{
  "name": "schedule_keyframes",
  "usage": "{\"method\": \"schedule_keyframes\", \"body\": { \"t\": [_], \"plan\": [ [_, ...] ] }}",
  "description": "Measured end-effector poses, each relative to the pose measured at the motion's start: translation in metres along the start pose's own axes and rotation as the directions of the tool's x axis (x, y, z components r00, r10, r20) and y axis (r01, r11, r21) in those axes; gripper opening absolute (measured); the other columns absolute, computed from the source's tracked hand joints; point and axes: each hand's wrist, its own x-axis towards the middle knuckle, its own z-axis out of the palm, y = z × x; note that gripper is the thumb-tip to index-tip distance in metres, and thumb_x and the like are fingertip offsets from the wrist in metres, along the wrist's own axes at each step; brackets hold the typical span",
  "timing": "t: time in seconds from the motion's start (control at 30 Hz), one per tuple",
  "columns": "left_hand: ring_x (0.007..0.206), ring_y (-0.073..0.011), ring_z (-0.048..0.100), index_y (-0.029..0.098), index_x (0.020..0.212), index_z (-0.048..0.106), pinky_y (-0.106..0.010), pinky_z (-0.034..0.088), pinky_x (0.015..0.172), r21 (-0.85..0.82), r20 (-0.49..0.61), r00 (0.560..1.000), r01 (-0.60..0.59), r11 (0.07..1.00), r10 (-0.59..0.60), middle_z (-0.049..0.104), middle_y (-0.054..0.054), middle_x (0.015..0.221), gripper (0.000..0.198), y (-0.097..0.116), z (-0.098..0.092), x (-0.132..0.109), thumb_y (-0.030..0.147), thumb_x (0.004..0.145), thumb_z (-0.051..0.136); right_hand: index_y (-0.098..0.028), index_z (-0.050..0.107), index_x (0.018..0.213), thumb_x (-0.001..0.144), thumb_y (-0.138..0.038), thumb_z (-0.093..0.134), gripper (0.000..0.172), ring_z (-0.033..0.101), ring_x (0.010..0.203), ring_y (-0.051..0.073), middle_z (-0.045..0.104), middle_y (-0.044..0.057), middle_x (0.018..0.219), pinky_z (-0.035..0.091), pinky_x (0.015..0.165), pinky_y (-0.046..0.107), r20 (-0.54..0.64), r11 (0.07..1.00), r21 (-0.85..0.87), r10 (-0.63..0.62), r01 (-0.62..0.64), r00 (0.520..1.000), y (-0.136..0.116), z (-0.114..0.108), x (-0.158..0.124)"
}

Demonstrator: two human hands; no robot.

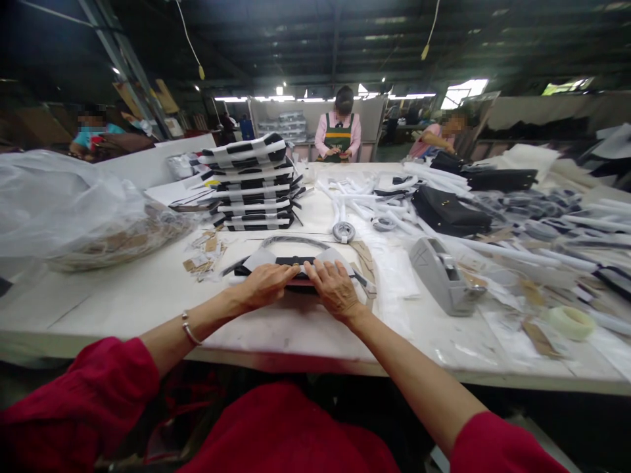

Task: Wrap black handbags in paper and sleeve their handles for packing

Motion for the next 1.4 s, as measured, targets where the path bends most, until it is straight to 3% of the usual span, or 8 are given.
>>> {"method": "schedule_keyframes", "body": {
  "t": [0.2, 0.37, 0.53, 0.7, 0.87, 1.03, 1.2, 1.4],
  "plan": [
    [0.103, -0.0264, 0.063, 0.018, 0.134, 0.042, -0.039, 0.051, 0.084, 0.01, -0.052, 0.997, 0.048, 0.999, -0.048, 0.057, -0.012, 0.129, 0.061, 0.002, -0.001, -0.01, 0.012, 0.077, 0.063, -0.018, 0.053, 0.134, 0.099, -0.015, 0.042, 0.037, 0.062, 0.089, 0.022, 0.066, 0.011, 0.121, 0.045, 0.078, 0.035, 0.053, 0.993, -0.004, -0.121, 0.122, 0.991, 0.01, -0.006, 0.02],
    [0.123, -0.0319, 0.05, 0.012, 0.144, 0.033, -0.049, 0.038, 0.105, 0.11, -0.225, 0.965, 0.163, 0.98, -0.136, 0.046, -0.019, 0.144, 0.085, 0.021, 0.028, -0.019, 0.029, 0.074, 0.078, -0.02, 0.056, 0.13, 0.098, -0.015, 0.044, 0.035, 0.063, 0.086, 0.02, 0.067, 0.01, 0.118, 0.045, 0.075, 0.032, 0.1, 0.988, 0.033, -0.155, 0.153, 0.983, 0.009, -0.007, 0.03],
    [0.103, -0.0246, 0.061, 0.014, 0.146, 0.033, -0.04, 0.046, 0.088, 0.167, -0.474, 0.873, 0.221, 0.961, -0.118, 0.061, -0.013, 0.126, 0.057, 0.022, 0.051, -0.02, 0.011, 0.092, 0.05, -0.022, 0.053, 0.133, 0.099, -0.017, 0.041, 0.035, 0.062, 0.087, 0.02, 0.066, 0.009, 0.113, 0.044, 0.075, 0.033, 0.15, 0.99, 0.051, -0.136, 0.13, 0.979, 0.003, -0.014, 0.034],
    [0.089, -0.0238, 0.063, 0.014, 0.128, 0.053, -0.04, 0.046, 0.083, 0.109, -0.641, 0.765, 0.17, 0.979, -0.062, 0.068, -0.01, 0.1, 0.035, 0.008, 0.053, -0.023, 0.011, 0.093, 0.047, -0.03, 0.037, 0.144, 0.1, -0.018, 0.04, 0.046, 0.06, 0.082, 0.02, 0.065, 0.006, 0.099, 0.043, 0.071, 0.033, 0.227, 0.998, 0.043, -0.05, 0.041, 0.973, -0.01, -0.026, 0.039],
    [0.098, -0.0254, 0.064, 0.017, 0.119, 0.059, -0.047, 0.042, 0.097, 0.06, -0.715, 0.697, 0.136, 0.989, -0.052, 0.07, -0.007, 0.1, 0.029, 0.006, 0.057, -0.028, 0.008, 0.093, 0.048, -0.032, 0.037, 0.144, 0.1, -0.021, 0.04, 0.045, 0.059, 0.085, 0.021, 0.064, 0.008, 0.105, 0.043, 0.073, 0.035, 0.225, 0.998, 0.056, -0.042, 0.03, 0.974, -0.019, -0.024, 0.035],
    [0.124, -0.0293, 0.055, 0.018, 0.12, 0.06, -0.048, 0.036, 0.106, 0.039, -0.715, 0.695, 0.141, 0.989, -0.071, 0.068, -0.009, 0.117, 0.03, 0.013, 0.063, -0.03, 0.007, 0.094, 0.049, -0.027, 0.048, 0.135, 0.1, -0.02, 0.04, 0.037, 0.059, 0.09, 0.022, 0.063, 0.01, 0.114, 0.044, 0.077, 0.035, 0.166, 0.994, 0.098, -0.059, 0.043, 0.984, -0.019, -0.014, 0.025],
    [0.1, -0.0224, 0.065, 0.017, 0.122, 0.059, -0.038, 0.042, 0.09, 0.076, -0.689, 0.724, 0.118, 0.99, -0.033, 0.071, -0.008, 0.111, 0.03, 0.006, 0.058, -0.029, 0.009, 0.094, 0.048, -0.027, 0.048, 0.135, 0.1, -0.022, 0.042, 0.036, 0.059, 0.088, 0.02, 0.064, 0.01, 0.111, 0.043, 0.076, 0.034, 0.168, 0.991, 0.131, -0.045, 0.023, 0.985, -0.019, -0.013, 0.03],
    [0.09, -0.0232, 0.065, 0.019, 0.122, 0.056, -0.037, 0.043, 0.081, 0.122, -0.662, 0.749, 0.117, 0.986, -0.007, 0.071, -0.008, 0.105, 0.032, -0.001, 0.05, -0.025, 0.011, 0.092, 0.048, -0.026, 0.047, 0.135, 0.099, -0.024, 0.041, 0.036, 0.059, 0.084, 0.021, 0.064, 0.009, 0.105, 0.043, 0.072, 0.034, 0.154, 0.992, 0.125, -0.025, 0.006, 0.988, -0.018, -0.01, 0.038]
  ]
}}
